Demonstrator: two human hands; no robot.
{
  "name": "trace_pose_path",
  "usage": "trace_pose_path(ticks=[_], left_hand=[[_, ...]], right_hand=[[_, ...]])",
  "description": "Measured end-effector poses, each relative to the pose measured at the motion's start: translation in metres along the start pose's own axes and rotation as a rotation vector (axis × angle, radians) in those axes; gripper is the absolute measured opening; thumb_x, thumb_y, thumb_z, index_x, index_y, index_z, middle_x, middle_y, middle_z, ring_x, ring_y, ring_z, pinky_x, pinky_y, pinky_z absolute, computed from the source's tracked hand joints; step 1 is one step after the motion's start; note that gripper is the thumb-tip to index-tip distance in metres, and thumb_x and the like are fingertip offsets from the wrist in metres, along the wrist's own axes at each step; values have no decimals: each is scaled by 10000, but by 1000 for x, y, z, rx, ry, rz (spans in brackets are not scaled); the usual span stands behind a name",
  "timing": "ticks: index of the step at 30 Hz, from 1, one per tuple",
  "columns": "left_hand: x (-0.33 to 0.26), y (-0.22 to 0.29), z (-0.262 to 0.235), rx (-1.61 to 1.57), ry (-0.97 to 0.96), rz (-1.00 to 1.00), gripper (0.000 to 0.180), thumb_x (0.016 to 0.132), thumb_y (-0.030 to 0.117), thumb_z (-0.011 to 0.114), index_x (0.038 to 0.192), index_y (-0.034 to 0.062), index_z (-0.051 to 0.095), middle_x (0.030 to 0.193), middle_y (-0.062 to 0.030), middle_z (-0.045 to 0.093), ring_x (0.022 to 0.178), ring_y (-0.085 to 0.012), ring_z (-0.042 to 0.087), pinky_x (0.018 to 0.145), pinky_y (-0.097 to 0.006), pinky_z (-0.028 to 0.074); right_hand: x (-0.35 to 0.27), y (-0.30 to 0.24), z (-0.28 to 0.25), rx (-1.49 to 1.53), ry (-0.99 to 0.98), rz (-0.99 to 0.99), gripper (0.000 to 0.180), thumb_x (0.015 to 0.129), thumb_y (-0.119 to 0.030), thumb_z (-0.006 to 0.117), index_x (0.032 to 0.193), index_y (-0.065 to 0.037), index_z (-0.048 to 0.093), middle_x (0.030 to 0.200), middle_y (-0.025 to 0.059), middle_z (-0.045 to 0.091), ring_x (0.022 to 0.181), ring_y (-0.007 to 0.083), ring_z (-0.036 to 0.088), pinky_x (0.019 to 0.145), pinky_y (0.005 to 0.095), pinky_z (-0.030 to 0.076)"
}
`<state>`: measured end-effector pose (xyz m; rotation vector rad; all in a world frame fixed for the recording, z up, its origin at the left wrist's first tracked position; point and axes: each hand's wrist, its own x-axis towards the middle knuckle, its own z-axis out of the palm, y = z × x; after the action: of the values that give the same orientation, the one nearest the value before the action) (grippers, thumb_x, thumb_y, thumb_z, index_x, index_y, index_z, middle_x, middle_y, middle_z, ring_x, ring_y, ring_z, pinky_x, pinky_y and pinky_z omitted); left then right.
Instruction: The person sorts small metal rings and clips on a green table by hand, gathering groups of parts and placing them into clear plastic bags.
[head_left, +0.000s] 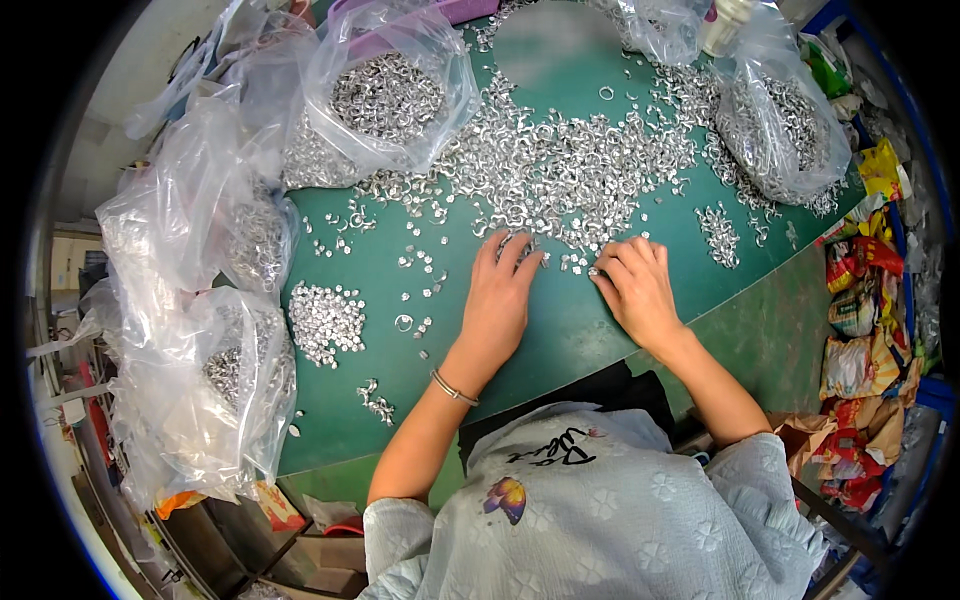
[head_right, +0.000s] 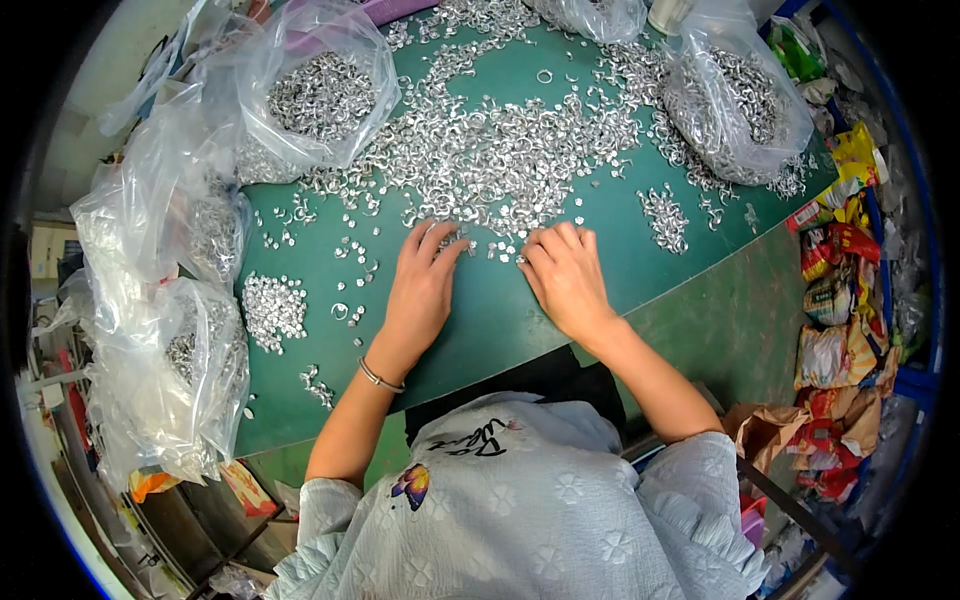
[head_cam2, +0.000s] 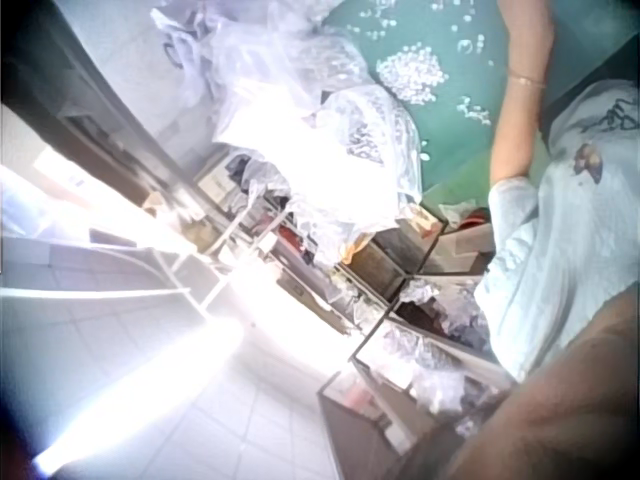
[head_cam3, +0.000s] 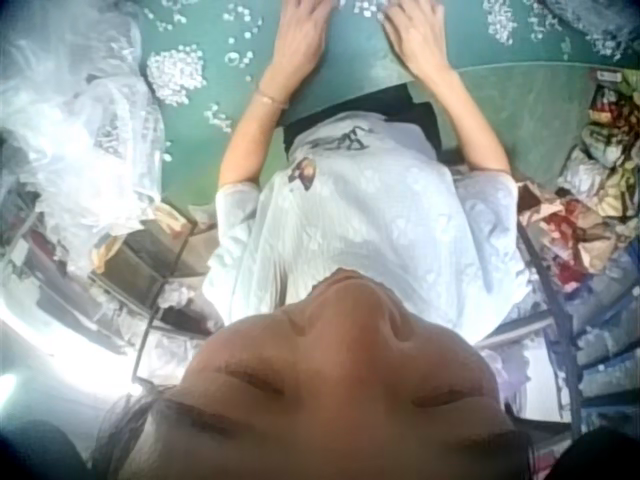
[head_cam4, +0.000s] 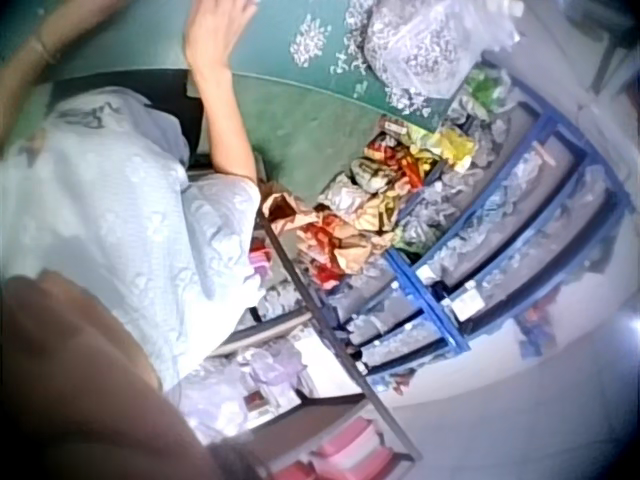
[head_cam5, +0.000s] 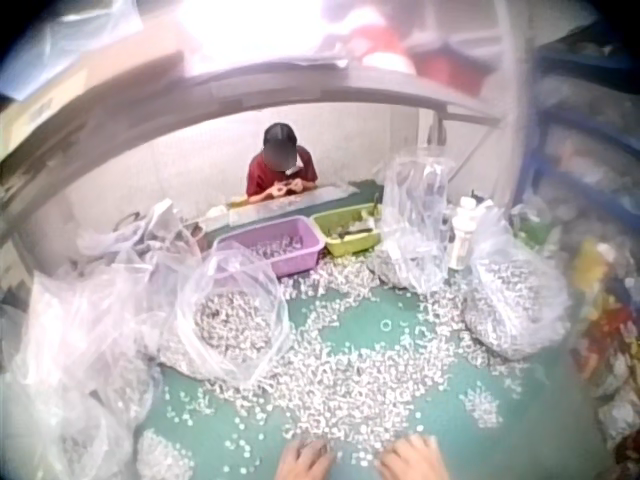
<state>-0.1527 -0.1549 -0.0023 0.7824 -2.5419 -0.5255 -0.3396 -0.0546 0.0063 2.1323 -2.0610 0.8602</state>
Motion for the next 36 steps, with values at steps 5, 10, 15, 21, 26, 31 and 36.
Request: trace_pose_path(ticks=[5,10,15,21,26,31,36], left_hand=[[2,3,4,-27,36,-13,362,790,-35,602,1145,38,601,1268,-134,508,1219,-373,436,1026,-476,375],[-2,5,1,18,26,-45,354,808,-13,606,1154,57,604,1309,-138,482,1244,-384,418,1065,-530,314],[-2,12,6,23,53,-63,328,827,4,607,1149,67,606,1333,-138,467,1283,-387,392,1081,-574,269],[4,19,8,36,53,-91,317,835,21,623,1147,69,605,1334,-139,468,1290,-371,399,1087,-596,233],[12,16,17,12,92,-50,456,839,62,654,1273,50,514,1359,-141,454,1290,-357,409,1094,-595,208],[15,23,16,103,-5,-214,592,865,173,655,1388,46,407,1462,-174,345,1358,-411,291,1083,-639,186],[19,18,27,160,-76,-217,629,882,220,646,1422,44,375,1516,-197,257,1378,-463,228,1084,-634,199]], right_hand=[[-4,9,5,99,46,-23,115,778,-70,681,881,-49,633,882,45,586,863,236,520,765,367,378],[0,9,-4,88,77,75,140,778,-69,690,912,-57,653,884,40,581,861,242,520,747,374,375],[-1,6,-3,32,18,26,153,772,-108,705,912,-79,651,901,33,568,883,234,517,773,371,370],[-4,11,1,42,76,-28,181,777,-118,695,939,-57,642,950,41,593,914,226,526,799,372,379],[-4,28,-8,41,216,-83,201,757,-88,682,948,-35,646,913,52,632,865,219,558,784,373,399],[-33,102,-82,-215,579,318,100,777,-74,680,874,-67,654,878,69,651,832,256,566,773,388,406],[-96,261,-135,-400,643,859,174,811,-156,692,970,-85,688,914,80,665,870,270,580,795,399,412]])
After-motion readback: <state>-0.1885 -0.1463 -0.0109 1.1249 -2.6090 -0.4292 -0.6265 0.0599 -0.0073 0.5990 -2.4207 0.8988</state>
